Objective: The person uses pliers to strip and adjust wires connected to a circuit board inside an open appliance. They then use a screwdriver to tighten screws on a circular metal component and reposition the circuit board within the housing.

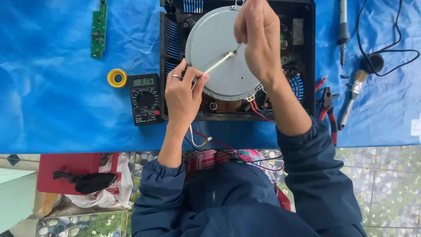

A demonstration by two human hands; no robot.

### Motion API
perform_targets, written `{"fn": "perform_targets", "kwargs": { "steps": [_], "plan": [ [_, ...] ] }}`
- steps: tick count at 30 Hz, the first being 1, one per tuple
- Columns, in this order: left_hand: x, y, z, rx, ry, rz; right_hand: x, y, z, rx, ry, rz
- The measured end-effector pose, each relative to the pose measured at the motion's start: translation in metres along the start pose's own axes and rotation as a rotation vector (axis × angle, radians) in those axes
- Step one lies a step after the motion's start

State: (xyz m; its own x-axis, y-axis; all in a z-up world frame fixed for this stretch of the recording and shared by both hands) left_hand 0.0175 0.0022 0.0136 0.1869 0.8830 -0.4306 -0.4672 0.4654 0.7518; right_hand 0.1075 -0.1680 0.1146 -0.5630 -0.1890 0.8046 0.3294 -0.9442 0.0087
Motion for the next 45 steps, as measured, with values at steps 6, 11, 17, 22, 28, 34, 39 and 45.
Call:
{"fn": "perform_targets", "kwargs": {
  "steps": [6, 11, 17, 22, 28, 34, 39, 45],
  "plan": [
    [0.0, 0.001, 0.001, -0.003, -0.021, -0.013, -0.026, 0.007, -0.011, 0.044, -0.179, 0.301],
    [0.002, -0.001, 0.002, -0.016, -0.036, 0.005, -0.011, 0.034, 0.015, 0.318, -0.155, 0.235],
    [0.001, -0.002, 0.004, -0.028, -0.035, 0.002, -0.014, 0.02, 0.01, 0.169, -0.112, 0.262],
    [0.001, 0.0, 0.004, 0.001, -0.017, -0.012, -0.039, 0.036, 0.012, 0.267, -0.128, 0.459],
    [0.001, 0.0, 0.005, -0.02, -0.021, 0.003, -0.045, 0.028, 0.017, 0.142, -0.195, 0.344],
    [0.0, 0.005, 0.007, -0.034, -0.039, -0.027, -0.026, 0.012, 0.011, -0.064, -0.223, 0.334],
    [-0.013, 0.014, 0.034, 0.075, -0.126, 0.074, -0.029, 0.013, 0.032, 0.476, -0.334, 0.46],
    [-0.021, -0.058, 0.086, 0.226, -0.342, -0.246, -0.015, 0.015, 0.026, 0.378, -0.266, 0.031]
  ]
}}
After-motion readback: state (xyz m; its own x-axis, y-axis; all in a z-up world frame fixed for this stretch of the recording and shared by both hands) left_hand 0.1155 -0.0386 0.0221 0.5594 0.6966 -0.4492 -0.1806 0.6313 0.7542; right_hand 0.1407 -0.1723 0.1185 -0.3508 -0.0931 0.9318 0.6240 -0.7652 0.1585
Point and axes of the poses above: each hand's wrist, its own z-axis towards the middle knuckle, its own y-axis out of the back of the hand, x = y × z, the point moved 2 cm from there along z, towards the middle knuckle, and after that the axes turned 14 degrees about z, right-handed, at the moved point
